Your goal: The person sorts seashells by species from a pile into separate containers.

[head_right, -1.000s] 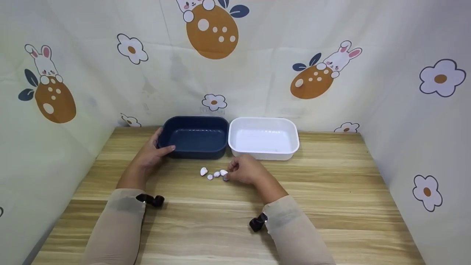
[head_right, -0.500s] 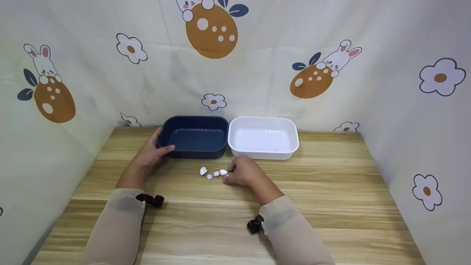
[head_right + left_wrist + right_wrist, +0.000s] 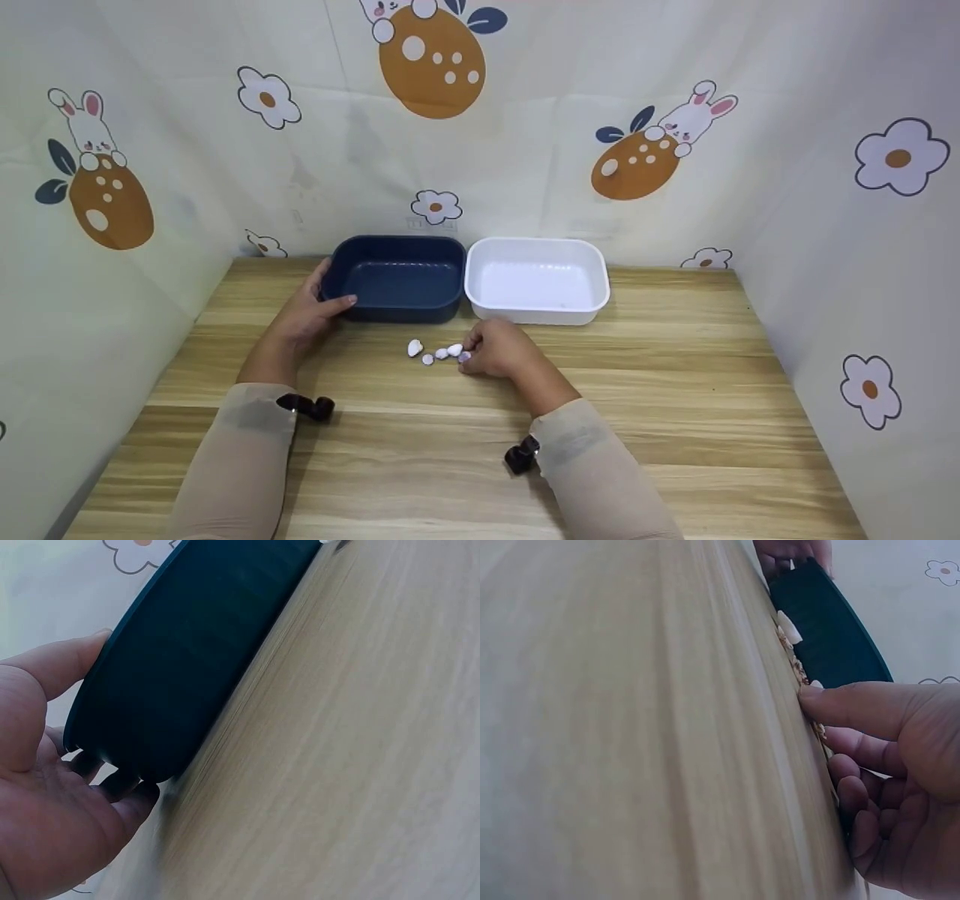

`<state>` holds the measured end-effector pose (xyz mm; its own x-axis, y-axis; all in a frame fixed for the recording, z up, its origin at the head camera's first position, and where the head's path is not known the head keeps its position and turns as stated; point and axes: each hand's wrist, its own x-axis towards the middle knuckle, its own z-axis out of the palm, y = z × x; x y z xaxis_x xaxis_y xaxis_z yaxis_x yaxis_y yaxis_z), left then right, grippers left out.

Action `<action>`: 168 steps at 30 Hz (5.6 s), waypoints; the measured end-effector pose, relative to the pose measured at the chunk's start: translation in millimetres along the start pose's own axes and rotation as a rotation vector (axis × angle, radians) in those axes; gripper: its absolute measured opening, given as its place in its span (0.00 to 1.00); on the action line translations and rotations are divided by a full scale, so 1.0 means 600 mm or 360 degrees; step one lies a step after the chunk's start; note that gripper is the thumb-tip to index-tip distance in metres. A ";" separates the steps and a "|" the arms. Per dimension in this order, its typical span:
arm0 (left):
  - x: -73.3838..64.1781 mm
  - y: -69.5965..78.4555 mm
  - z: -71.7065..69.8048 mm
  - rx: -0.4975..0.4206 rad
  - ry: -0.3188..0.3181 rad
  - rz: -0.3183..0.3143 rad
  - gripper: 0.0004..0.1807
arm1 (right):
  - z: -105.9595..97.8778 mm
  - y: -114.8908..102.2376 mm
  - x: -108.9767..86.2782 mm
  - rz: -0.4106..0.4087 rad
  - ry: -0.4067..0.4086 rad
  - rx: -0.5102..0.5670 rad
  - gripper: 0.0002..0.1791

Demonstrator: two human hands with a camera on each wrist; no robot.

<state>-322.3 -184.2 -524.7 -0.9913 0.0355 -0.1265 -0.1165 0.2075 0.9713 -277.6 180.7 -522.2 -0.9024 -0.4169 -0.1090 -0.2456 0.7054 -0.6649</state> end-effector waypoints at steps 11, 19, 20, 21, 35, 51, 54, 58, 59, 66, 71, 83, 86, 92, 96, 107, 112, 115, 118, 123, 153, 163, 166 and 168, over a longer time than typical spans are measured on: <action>0.002 -0.001 0.000 0.0006 0.0001 0.0000 0.59 | -0.010 -0.001 0.002 0.0016 0.0006 0.0009 0.08; 0.002 -0.002 0.000 -0.0035 0.0000 0.0014 0.59 | -0.027 -0.015 -0.006 0.0047 0.0011 0.0130 0.10; 0.001 -0.002 0.000 -0.0037 -0.0001 0.0013 0.59 | -0.029 -0.017 -0.007 0.0053 0.0006 0.0137 0.10; 0.000 -0.001 0.000 -0.0039 -0.0002 0.0012 0.60 | -0.033 -0.020 -0.009 0.0059 0.0006 0.0135 0.11; 0.005 0.002 0.000 -0.0026 -0.0025 -0.0039 0.59 | -0.098 -0.016 -0.024 0.0153 0.0288 0.0201 0.17; -0.003 0.003 0.003 -0.0051 0.0003 0.0012 0.60 | -0.140 0.032 -0.023 0.0222 0.0511 0.0211 0.20; -0.001 0.002 0.003 -0.0051 0.0003 0.0003 0.60 | -0.142 0.034 -0.023 0.0245 0.0515 0.0214 0.20; -0.001 0.002 0.001 -0.0024 0.0001 -0.0016 0.60 | -0.143 0.034 -0.024 0.0246 0.0530 0.0229 0.21; -0.001 0.002 0.001 -0.0014 0.0001 -0.0023 0.60 | -0.143 0.035 -0.025 0.0246 0.0534 0.0231 0.21; -0.002 0.003 -0.001 -0.0002 0.0000 -0.0046 0.60 | -0.147 0.034 -0.026 0.0262 0.0554 0.0240 0.21; -0.004 0.005 0.001 -0.0019 0.0001 -0.0042 0.60 | -0.146 0.029 -0.024 0.0282 0.0550 0.0236 0.23; -0.001 -0.001 0.000 -0.0023 0.0013 -0.0011 0.60 | -0.105 -0.010 -0.019 0.0160 0.0467 0.0203 0.19; 0.000 -0.001 0.001 -0.0015 0.0008 -0.0008 0.60 | -0.086 -0.020 -0.016 0.0122 0.0432 0.0242 0.18; -0.001 -0.001 -0.001 0.0041 0.0003 0.0010 0.60 | -0.052 -0.037 -0.013 0.0049 0.0349 0.0313 0.19; -0.002 0.001 -0.001 0.0036 0.0002 -0.0007 0.60 | -0.036 -0.040 -0.010 0.0031 0.0309 0.0320 0.18; -0.001 0.004 0.001 -0.0016 0.0000 -0.0014 0.61 | 0.002 -0.024 0.000 -0.0039 0.0125 0.0252 0.17; -0.007 0.015 0.004 -0.0012 0.0000 -0.0023 0.60 | 0.015 -0.015 0.003 -0.0144 0.0102 0.0092 0.12; -0.009 0.017 0.004 -0.0009 0.0001 -0.0027 0.60 | 0.019 -0.011 0.004 -0.0144 0.0095 0.0074 0.12; -0.004 0.007 0.003 0.0005 0.0000 -0.0007 0.60 | 0.022 -0.008 0.006 -0.0156 0.0106 0.0058 0.13; -0.005 0.006 0.001 0.0008 -0.0007 0.0008 0.60 | 0.025 -0.007 0.007 -0.0162 0.0115 0.0055 0.11; 0.000 0.001 -0.001 -0.0008 -0.0005 0.0014 0.60 | 0.011 -0.020 0.005 -0.0108 0.0014 0.0196 0.11; -0.001 0.004 0.002 -0.0032 -0.0019 -0.0009 0.60 | 0.005 -0.040 -0.001 -0.0065 0.0100 0.0243 0.14; -0.002 0.005 0.003 -0.0036 -0.0012 -0.0012 0.60 | -0.001 -0.052 0.001 -0.0067 0.0143 0.0258 0.15; -0.003 0.004 0.002 -0.0036 -0.0007 -0.0012 0.60 | -0.007 -0.061 0.004 -0.0065 0.0181 0.0262 0.14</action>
<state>-321.0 -182.4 -522.5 -0.9901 0.0383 -0.1347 -0.1255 0.1854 0.9746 -272.5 156.4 -495.3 -0.9292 -0.3695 -0.0014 -0.2302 0.5819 -0.7800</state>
